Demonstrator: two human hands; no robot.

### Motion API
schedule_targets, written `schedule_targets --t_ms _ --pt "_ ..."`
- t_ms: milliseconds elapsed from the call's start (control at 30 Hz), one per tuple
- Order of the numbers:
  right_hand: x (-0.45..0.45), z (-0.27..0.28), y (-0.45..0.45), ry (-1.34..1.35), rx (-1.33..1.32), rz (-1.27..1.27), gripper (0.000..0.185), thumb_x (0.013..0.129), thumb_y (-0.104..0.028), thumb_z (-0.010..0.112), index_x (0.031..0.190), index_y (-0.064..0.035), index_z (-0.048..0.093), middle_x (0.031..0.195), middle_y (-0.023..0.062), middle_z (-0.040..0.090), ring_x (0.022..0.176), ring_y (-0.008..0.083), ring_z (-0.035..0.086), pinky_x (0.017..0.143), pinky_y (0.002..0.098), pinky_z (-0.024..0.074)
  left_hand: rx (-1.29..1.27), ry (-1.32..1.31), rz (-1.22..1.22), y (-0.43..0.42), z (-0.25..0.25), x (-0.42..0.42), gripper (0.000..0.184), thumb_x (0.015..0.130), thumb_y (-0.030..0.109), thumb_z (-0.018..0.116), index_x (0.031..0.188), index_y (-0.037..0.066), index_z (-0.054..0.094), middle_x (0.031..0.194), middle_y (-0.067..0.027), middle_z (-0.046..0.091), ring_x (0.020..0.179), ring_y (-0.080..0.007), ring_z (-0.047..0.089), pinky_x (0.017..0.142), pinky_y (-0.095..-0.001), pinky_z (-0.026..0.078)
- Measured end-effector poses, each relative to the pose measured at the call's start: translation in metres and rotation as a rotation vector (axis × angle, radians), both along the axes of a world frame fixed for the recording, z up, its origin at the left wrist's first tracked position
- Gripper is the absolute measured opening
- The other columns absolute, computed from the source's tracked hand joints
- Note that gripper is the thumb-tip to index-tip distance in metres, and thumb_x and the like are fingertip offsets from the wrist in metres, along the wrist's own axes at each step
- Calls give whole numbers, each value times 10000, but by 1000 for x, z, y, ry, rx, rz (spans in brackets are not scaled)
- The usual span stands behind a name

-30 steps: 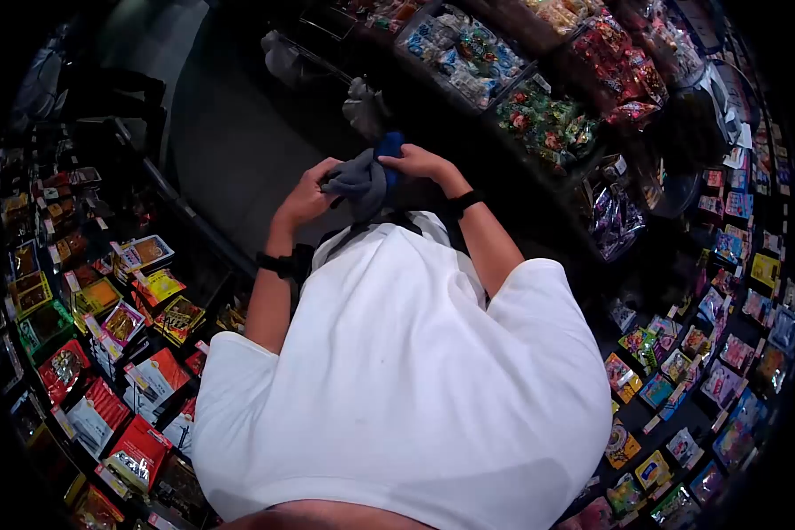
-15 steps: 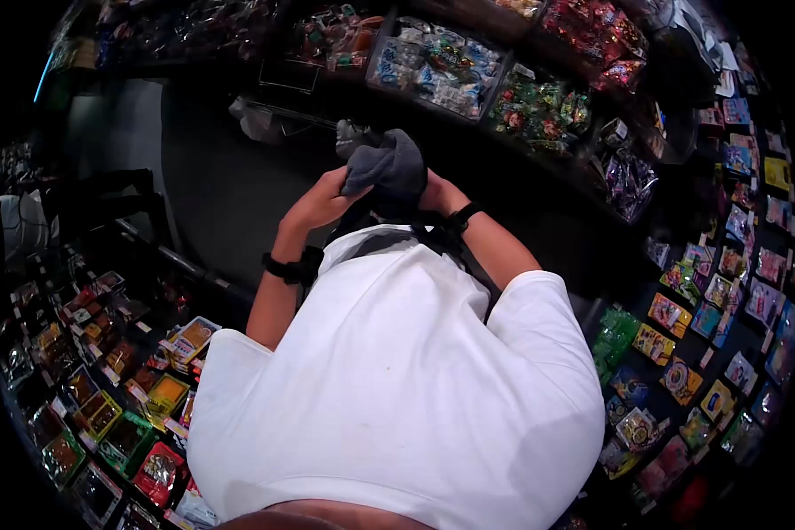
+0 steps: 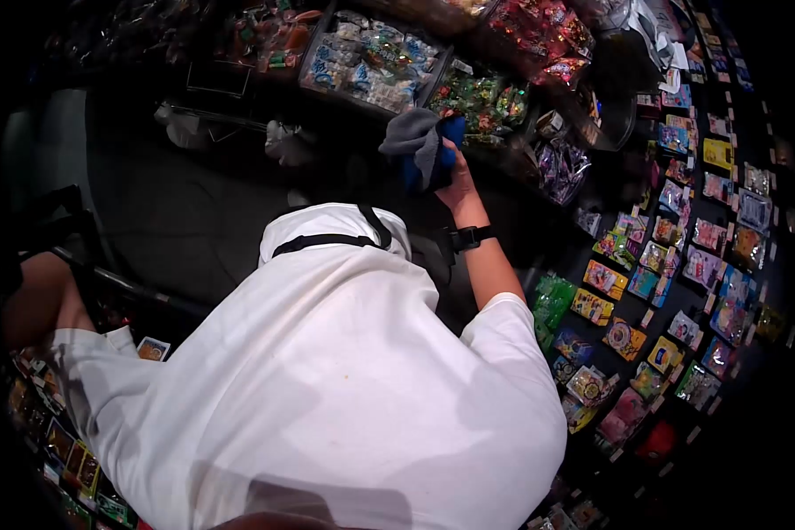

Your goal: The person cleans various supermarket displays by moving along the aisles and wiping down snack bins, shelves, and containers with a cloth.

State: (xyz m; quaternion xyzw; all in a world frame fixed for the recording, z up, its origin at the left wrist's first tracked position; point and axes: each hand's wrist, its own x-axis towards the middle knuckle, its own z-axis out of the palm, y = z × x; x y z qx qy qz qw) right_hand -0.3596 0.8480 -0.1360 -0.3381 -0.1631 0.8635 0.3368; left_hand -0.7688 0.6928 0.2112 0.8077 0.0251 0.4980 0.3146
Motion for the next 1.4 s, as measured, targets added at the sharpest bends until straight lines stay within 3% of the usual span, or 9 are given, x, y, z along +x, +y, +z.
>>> schedule_targets --t_ms 67,200,233,467,667,800,900,1267,1400 --pt "0 2 27 -538 128 -133 418 810 -254 770 1149 -89 590 1116 77 650 955 214 667 816 359 568 42 49 -1 10 11 12 322 928 133 628 1245 82 603 1334 -127 566 1186 -277 570 942 -429 500" --pt "-16 -2 58 -647 241 -103 514 801 -296 801 1158 -38 537 1071 100 639 926 208 661 783 374 563 66 129 -52 38 17 31 328 937 150 615 1257 79 592 1334 -127 565 1191 -272 567 950 -423 493" --pt "-24 -9 61 -1001 263 -265 579 759 -365 833 1077 46 579 986 118 649 905 195 638 829 352 527 68 141 -67 47 18 37 330 939 155 611 1260 78 589 1334 -127 564 1192 -271 566 952 -421 491" --pt "-51 -88 141 -1268 588 -309 434 800 -340 802 968 35 664 964 130 699 872 213 655 802 369 509 95 265 -75 90 19 62 344 955 185 588 1280 74 570 1334 -126 562 1201 -263 561 966 -410 479" --pt "-66 -115 226 -1275 1021 -510 496 785 -326 789 1023 80 632 984 256 676 933 364 659 850 421 503 47 280 -67 128 19 91 358 969 211 568 1297 70 554 1334 -126 561 1209 -257 556 978 -401 469" --pt "-72 -102 263 -1605 957 -213 622 791 -432 717 1092 98 594 1155 336 602 1192 491 499 1009 485 422 33 292 -58 152 20 106 369 978 229 554 1309 67 544 1335 -125 559 1214 -252 552 986 -395 462" --pt "-58 -97 257 -1557 976 1 585 797 -422 706 1039 100 600 1154 360 586 1192 523 474 1035 505 399 0 303 -44 168 23 112 377 985 242 544 1318 65 536 1335 -125 559 1218 -249 550 992 -390 457" --pt "-48 -99 239 -1402 1146 -56 372 816 -253 688 904 95 591 1000 349 595 963 518 557 877 542 462 8 179 55 212 28 119 412 1009 290 508 1349 58 506 1335 -124 555 1231 -237 541 1014 -373 438" --pt "-52 -107 276 -1526 1082 -64 342 838 -250 681 952 63 602 985 318 617 1029 498 538 892 530 461 -109 -52 176 233 22 84 425 1018 307 494 1361 55 495 1335 -124 554 1236 -232 538 1022 -366 431"
